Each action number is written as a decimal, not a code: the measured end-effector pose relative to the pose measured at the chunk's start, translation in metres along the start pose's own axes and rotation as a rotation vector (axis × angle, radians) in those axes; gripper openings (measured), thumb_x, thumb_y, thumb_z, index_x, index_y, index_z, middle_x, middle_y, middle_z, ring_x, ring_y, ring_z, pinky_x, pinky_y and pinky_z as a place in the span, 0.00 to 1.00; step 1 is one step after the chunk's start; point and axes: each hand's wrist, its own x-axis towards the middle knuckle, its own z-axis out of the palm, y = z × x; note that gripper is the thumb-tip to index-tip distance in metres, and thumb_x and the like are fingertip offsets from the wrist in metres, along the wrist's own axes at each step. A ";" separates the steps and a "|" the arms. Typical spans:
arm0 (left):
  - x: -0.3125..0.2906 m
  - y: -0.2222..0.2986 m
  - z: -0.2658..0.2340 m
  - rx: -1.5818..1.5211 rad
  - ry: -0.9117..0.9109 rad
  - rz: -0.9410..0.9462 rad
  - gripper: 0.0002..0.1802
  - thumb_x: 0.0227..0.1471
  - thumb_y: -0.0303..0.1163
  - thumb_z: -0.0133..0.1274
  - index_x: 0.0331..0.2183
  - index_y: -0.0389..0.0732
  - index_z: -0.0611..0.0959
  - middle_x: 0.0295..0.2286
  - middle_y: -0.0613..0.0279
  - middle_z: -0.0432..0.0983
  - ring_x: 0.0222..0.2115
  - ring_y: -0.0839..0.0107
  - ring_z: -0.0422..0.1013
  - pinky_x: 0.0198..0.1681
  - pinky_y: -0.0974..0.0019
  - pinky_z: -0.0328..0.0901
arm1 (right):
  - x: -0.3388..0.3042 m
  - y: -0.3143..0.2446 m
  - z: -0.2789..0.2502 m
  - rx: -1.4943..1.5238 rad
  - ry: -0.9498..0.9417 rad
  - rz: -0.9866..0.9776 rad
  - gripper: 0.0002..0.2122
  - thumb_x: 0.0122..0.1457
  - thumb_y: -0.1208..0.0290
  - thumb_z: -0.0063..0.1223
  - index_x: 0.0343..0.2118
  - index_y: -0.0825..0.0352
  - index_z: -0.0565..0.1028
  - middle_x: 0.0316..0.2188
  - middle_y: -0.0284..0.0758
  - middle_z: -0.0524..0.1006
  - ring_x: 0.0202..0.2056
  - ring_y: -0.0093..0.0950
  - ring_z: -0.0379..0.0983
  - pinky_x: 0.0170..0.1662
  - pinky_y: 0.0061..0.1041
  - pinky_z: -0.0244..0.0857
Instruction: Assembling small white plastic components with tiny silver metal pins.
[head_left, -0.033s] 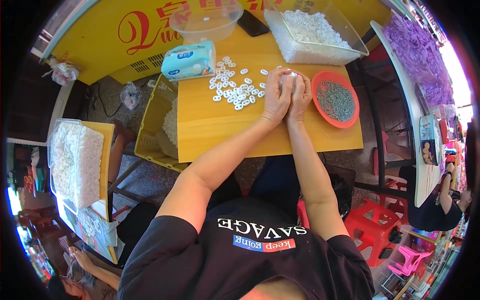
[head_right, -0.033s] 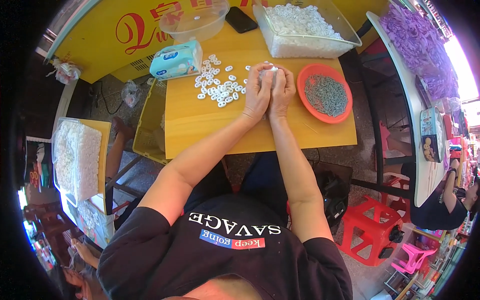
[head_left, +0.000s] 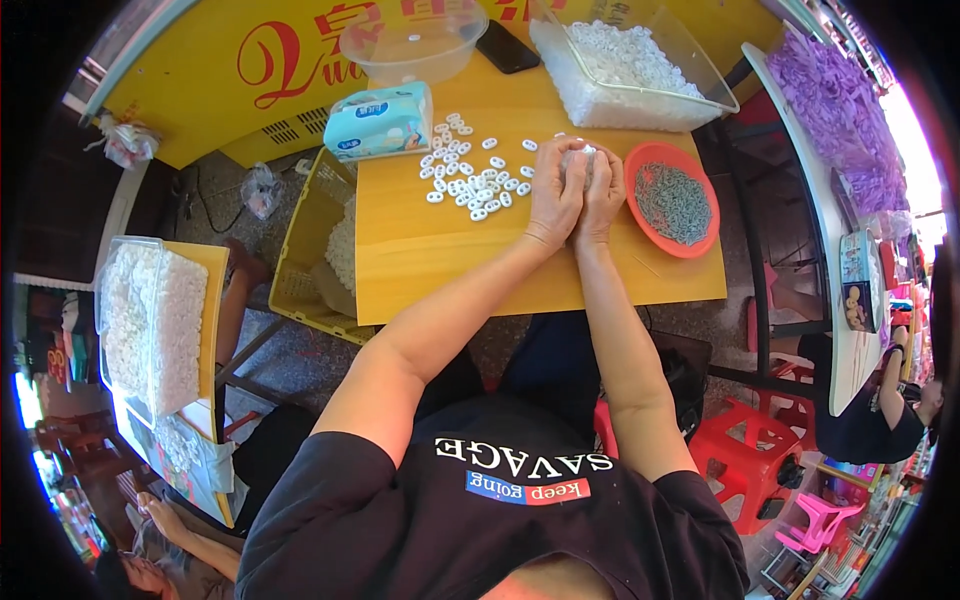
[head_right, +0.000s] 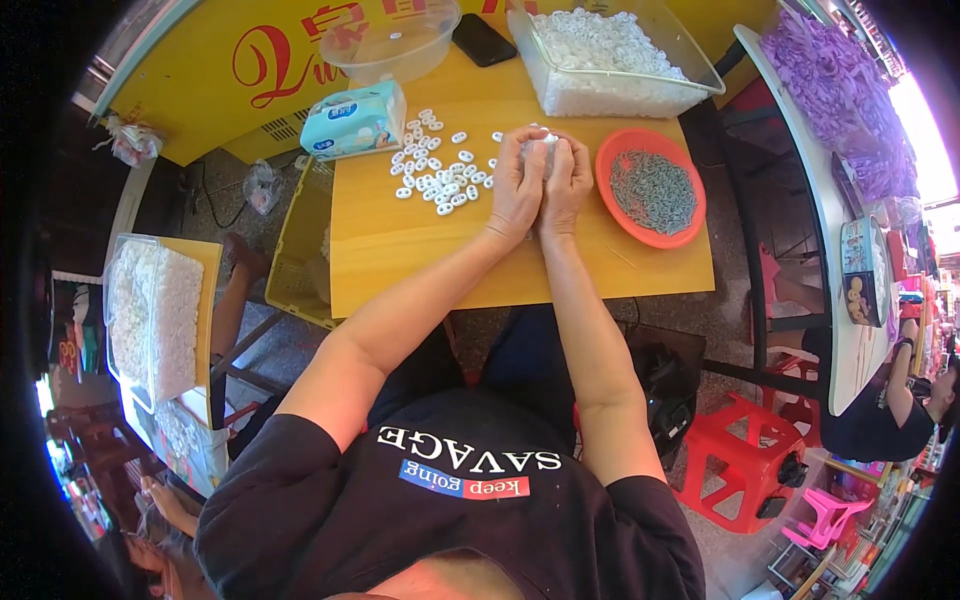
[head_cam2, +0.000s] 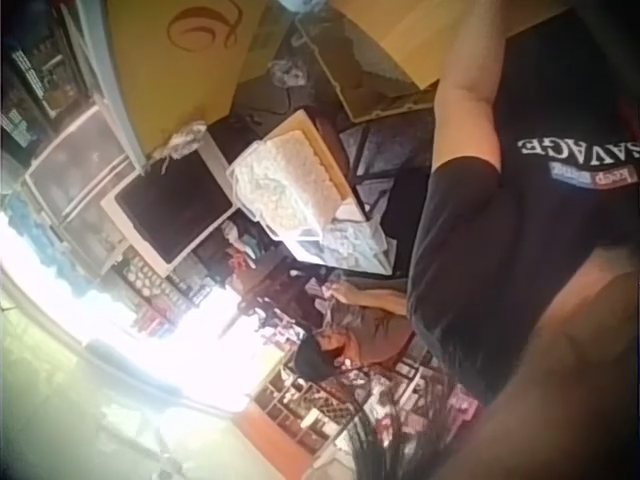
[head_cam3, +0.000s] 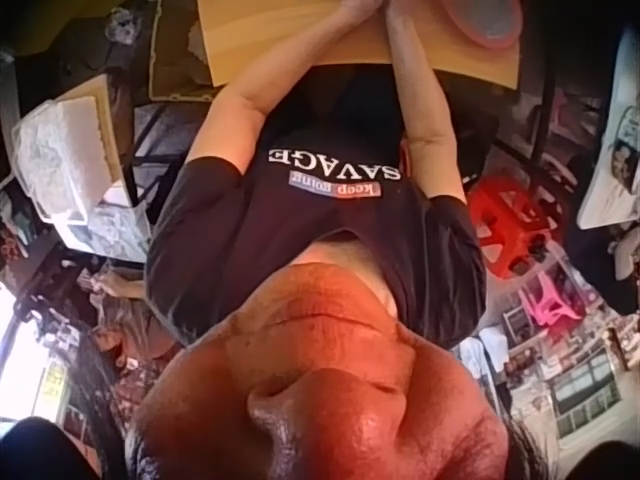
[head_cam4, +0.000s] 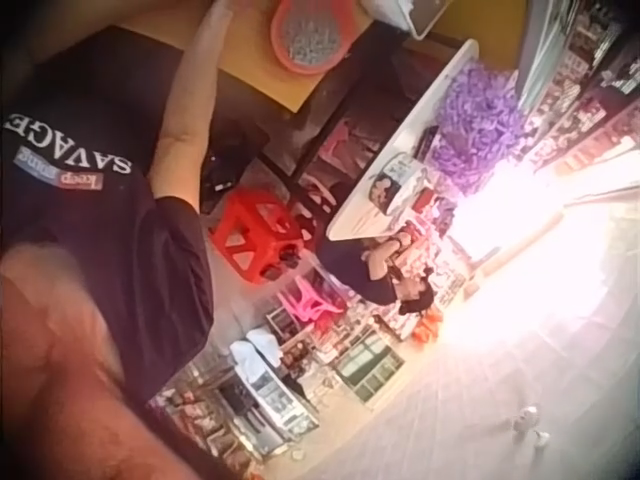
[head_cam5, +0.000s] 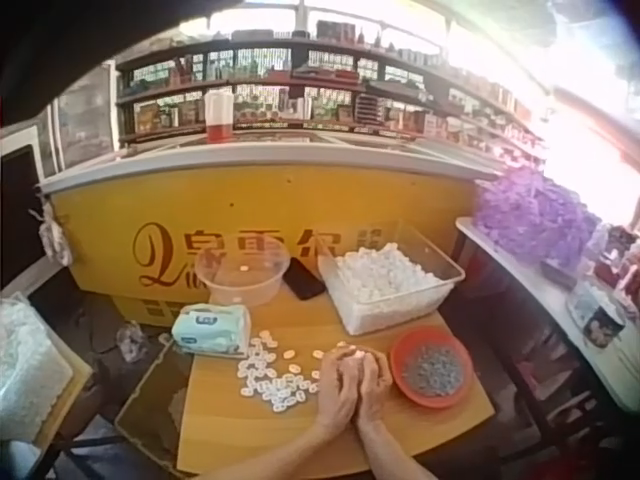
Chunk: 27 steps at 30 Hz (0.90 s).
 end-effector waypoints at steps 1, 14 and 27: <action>0.001 -0.001 0.000 0.012 0.003 0.030 0.11 0.56 0.31 0.46 0.40 0.35 0.73 0.37 0.51 0.68 0.41 0.58 0.66 0.48 0.62 0.59 | -0.001 -0.003 0.003 -0.011 0.013 0.001 0.10 0.63 0.67 0.43 0.36 0.68 0.73 0.33 0.32 0.74 0.35 0.21 0.69 0.40 0.21 0.65; 0.006 -0.006 -0.003 0.097 -0.006 0.157 0.14 0.60 0.34 0.40 0.40 0.34 0.73 0.37 0.51 0.70 0.40 0.61 0.66 0.47 0.63 0.60 | 0.006 0.009 0.004 -0.066 0.020 -0.077 0.11 0.62 0.63 0.45 0.34 0.68 0.73 0.29 0.31 0.74 0.31 0.20 0.69 0.35 0.20 0.65; 0.005 0.002 -0.004 0.011 0.024 0.149 0.13 0.58 0.35 0.42 0.37 0.35 0.73 0.34 0.48 0.70 0.38 0.53 0.64 0.45 0.56 0.59 | 0.011 0.014 0.000 -0.119 0.016 -0.158 0.13 0.62 0.61 0.46 0.34 0.67 0.73 0.29 0.31 0.74 0.30 0.20 0.69 0.34 0.21 0.65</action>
